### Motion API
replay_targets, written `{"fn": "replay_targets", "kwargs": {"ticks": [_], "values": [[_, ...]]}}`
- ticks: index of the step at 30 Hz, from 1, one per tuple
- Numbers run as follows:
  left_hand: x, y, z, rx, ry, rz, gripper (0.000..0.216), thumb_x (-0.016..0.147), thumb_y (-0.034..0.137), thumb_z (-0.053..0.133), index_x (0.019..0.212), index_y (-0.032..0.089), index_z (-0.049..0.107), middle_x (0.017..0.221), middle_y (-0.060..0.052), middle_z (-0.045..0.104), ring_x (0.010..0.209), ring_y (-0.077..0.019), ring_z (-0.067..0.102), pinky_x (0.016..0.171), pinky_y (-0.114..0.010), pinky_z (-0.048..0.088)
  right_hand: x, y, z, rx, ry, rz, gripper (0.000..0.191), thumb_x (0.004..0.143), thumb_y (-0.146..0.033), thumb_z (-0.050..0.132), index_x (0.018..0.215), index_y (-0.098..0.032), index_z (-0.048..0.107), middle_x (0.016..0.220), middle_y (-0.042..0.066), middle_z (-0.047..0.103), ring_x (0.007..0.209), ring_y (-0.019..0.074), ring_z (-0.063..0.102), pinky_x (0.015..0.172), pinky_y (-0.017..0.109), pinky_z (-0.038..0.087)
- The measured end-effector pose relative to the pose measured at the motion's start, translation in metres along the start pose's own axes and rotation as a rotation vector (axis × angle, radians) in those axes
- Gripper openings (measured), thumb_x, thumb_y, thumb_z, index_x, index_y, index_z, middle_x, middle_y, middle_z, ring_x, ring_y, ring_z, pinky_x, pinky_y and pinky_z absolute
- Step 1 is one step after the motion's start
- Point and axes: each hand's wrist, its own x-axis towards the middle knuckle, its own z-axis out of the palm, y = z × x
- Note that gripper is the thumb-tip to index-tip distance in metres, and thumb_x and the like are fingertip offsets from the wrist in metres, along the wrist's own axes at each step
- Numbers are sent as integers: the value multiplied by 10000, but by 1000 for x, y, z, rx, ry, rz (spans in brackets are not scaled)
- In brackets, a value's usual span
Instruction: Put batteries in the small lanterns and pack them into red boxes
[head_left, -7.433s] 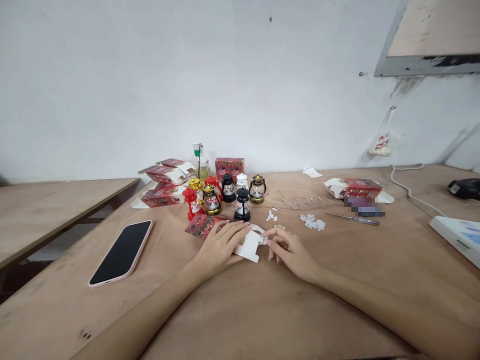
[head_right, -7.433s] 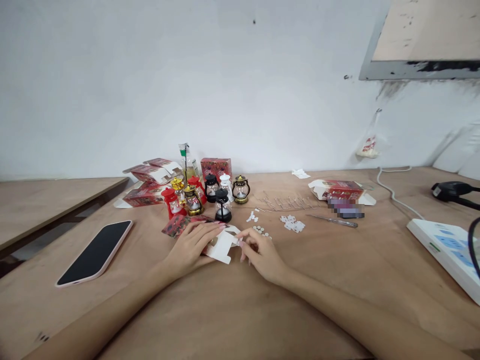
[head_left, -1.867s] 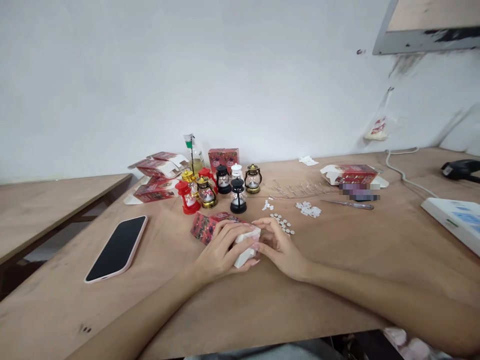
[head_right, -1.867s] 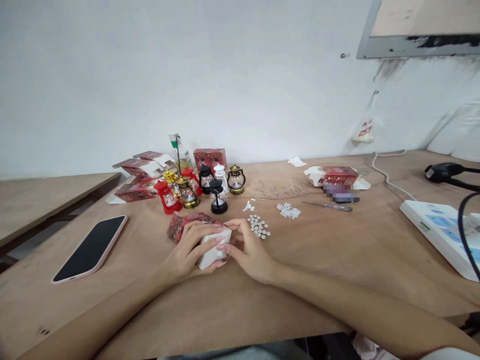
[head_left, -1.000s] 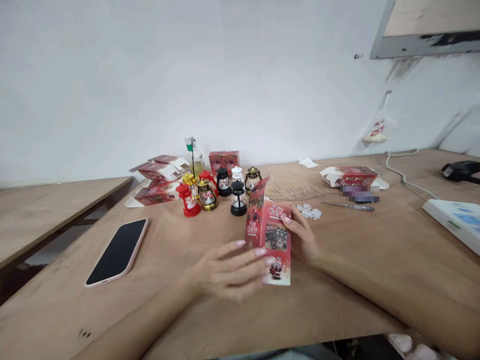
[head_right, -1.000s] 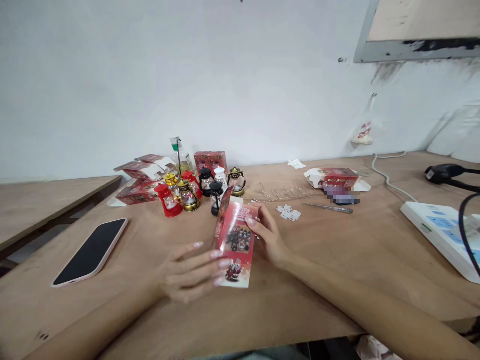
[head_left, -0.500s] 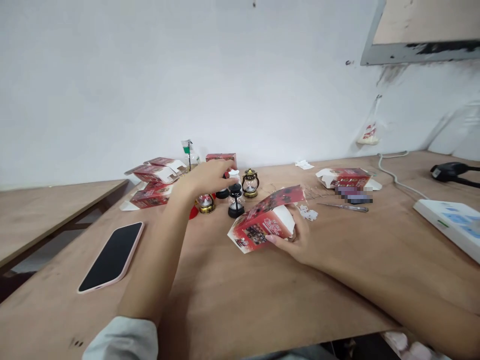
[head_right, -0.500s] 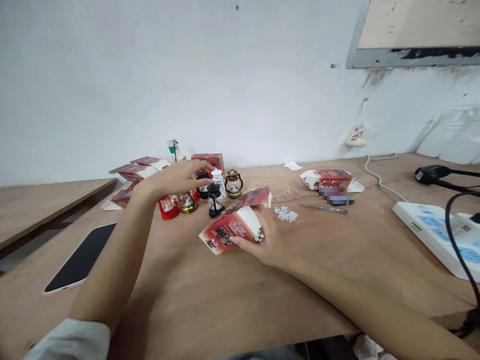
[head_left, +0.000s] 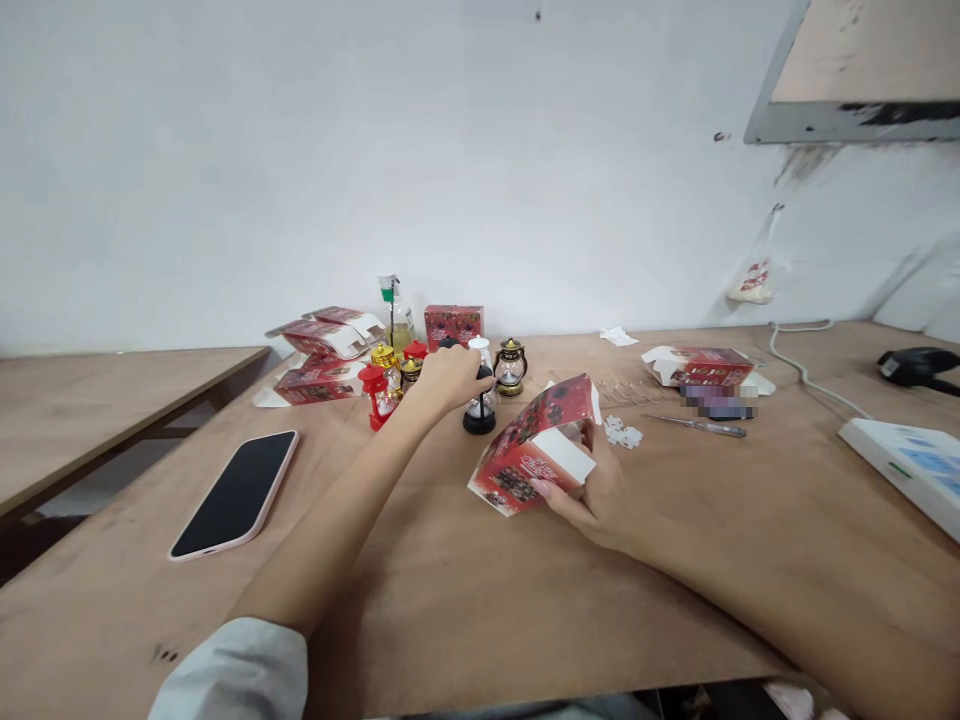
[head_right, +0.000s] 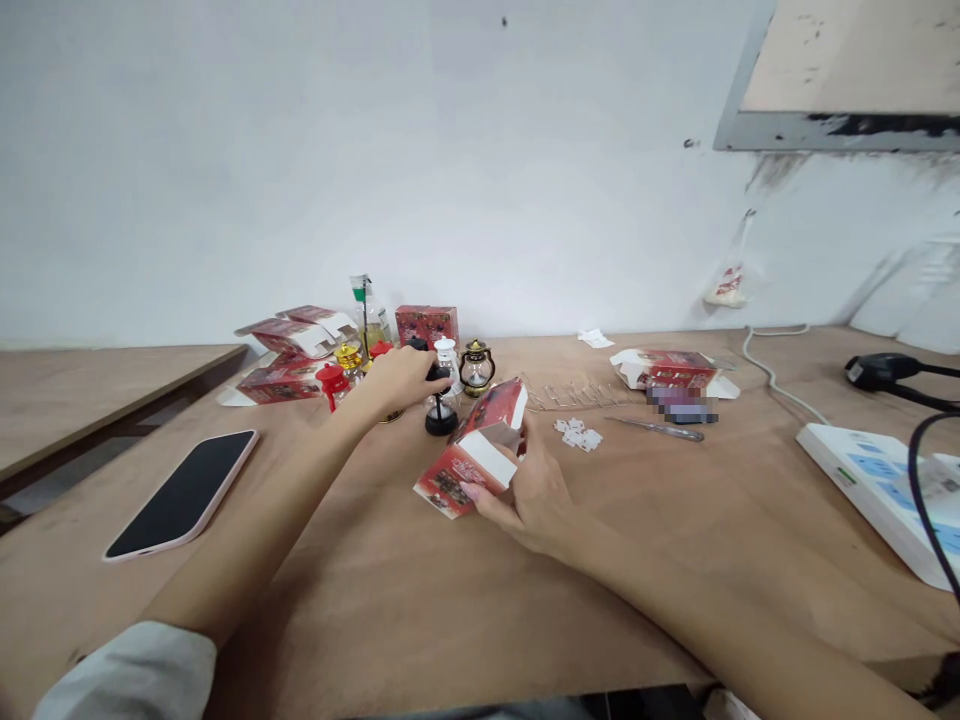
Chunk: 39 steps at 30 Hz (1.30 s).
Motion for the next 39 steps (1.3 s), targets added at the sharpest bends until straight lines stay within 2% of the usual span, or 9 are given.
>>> {"fn": "replay_targets", "kwargs": {"ticks": [4,8,10,13,19,22,28,34,39], "values": [[-2,-9,-13,-50,27,-8,387,838,465,471,902,129,652,927,-157,674,883,-299,639,708,-336,478,-1,-6,2,-122,-63,-111,290,855,-335,546,1111,-201,575,1036,119,526,918,257,557,716,372,535],[-14,-25,-45,-174,206,-38,426,873,482,427,885,115,644,842,-147,677,830,-278,632,728,-359,471,-3,-8,5,-173,-112,-123,274,876,-305,507,1117,-218,606,1038,119,530,937,255,547,760,396,529],[-25,-32,-62,-356,334,-58,394,860,482,475,979,143,638,916,-115,683,849,-241,629,764,-351,477,-2,-8,3,-152,-81,-147,311,859,-292,516,1157,-232,581,1081,122,508,983,268,538,789,417,524],[-44,-36,-84,-729,405,-32,354,855,440,533,1054,163,628,994,-87,675,821,-182,636,735,-302,507,4,-9,-4,-117,-40,-224,430,837,-276,506,1266,-257,479,1215,135,439,1072,298,510,802,442,517],[-78,-13,-111,-1272,480,144,264,888,308,556,1018,99,651,965,-78,671,786,-115,623,604,-188,525,19,-21,-16,-63,-242,-215,635,784,-216,540,1390,-247,353,1367,151,335,1227,325,409,914,474,457],[-84,4,-115,-1391,448,233,262,883,308,565,1023,103,648,986,-75,665,833,-132,625,605,-197,552,21,-25,-17,-53,-265,-214,639,791,-210,531,1402,-233,344,1257,143,427,1175,309,440,908,479,454],[-69,23,-101,-1367,159,352,294,854,290,585,1094,123,615,1033,-86,652,876,-160,645,628,-206,551,21,-28,-19,-34,-320,-210,622,804,-209,509,1400,-233,332,1244,126,451,1157,286,459,962,497,411],[-60,7,-96,-1270,71,365,369,857,347,563,1158,137,598,1023,-93,654,883,-176,642,689,-260,563,16,-26,-20,-45,-309,-178,516,829,-239,525,1337,-259,438,1285,118,441,1211,306,412,983,503,389],[-63,-12,-103,-1170,44,384,355,835,368,582,1139,191,626,985,-53,667,906,-197,645,716,-287,564,14,-23,-19,-14,-264,-156,365,850,-276,516,1201,-180,545,1248,145,469,1211,318,402,991,507,390]]}}
